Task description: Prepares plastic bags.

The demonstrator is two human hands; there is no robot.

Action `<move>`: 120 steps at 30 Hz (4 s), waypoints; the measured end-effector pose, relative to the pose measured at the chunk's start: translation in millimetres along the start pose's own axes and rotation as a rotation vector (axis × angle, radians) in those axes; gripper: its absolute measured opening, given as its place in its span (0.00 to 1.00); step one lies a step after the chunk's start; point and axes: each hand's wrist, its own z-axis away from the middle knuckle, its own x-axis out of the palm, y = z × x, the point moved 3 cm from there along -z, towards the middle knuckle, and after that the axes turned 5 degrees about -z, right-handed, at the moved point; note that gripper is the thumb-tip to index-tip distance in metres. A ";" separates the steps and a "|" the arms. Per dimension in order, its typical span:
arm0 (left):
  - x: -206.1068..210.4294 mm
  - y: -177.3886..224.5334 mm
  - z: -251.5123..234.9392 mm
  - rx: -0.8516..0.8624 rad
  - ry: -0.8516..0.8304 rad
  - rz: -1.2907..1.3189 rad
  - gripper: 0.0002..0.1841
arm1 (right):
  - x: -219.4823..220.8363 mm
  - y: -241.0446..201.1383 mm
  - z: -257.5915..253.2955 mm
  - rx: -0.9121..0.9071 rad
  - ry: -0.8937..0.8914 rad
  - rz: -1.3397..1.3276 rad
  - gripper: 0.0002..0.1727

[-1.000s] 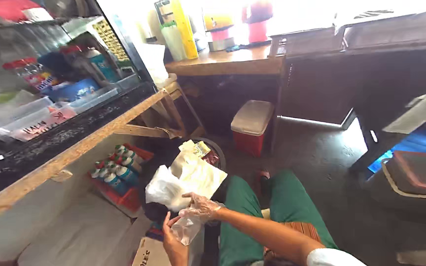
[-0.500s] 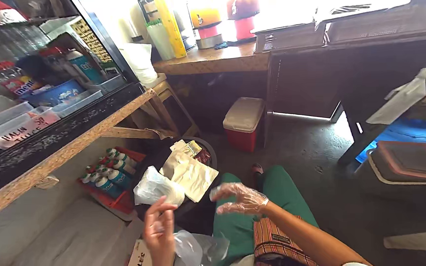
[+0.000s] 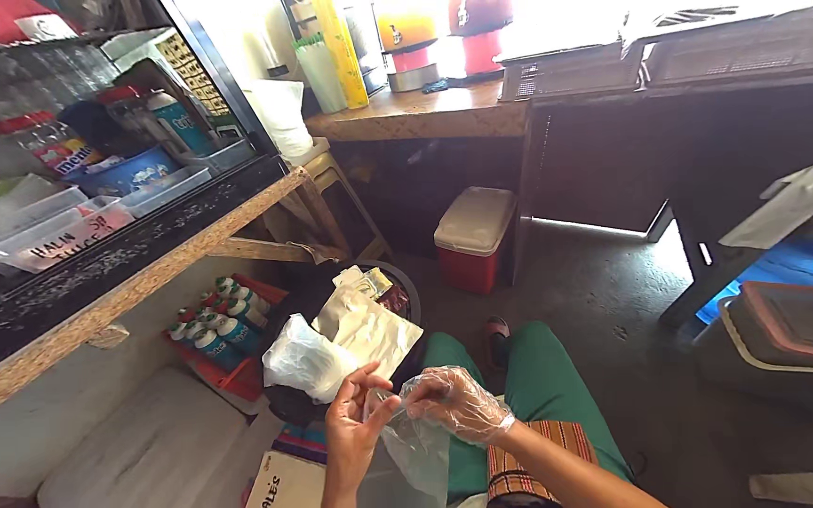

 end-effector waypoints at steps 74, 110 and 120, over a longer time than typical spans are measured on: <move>-137.7 -87.8 -56.6 -0.497 0.699 0.218 0.07 | 66.1 100.5 -258.9 0.372 -0.133 0.047 0.13; -120.4 -197.5 -34.1 -0.323 0.418 -0.361 0.50 | 100.5 195.8 -181.7 0.128 -0.318 0.454 0.48; -126.8 -209.9 -24.4 -0.494 0.138 -0.550 0.53 | 81.9 135.3 -196.4 0.225 -0.303 0.343 0.70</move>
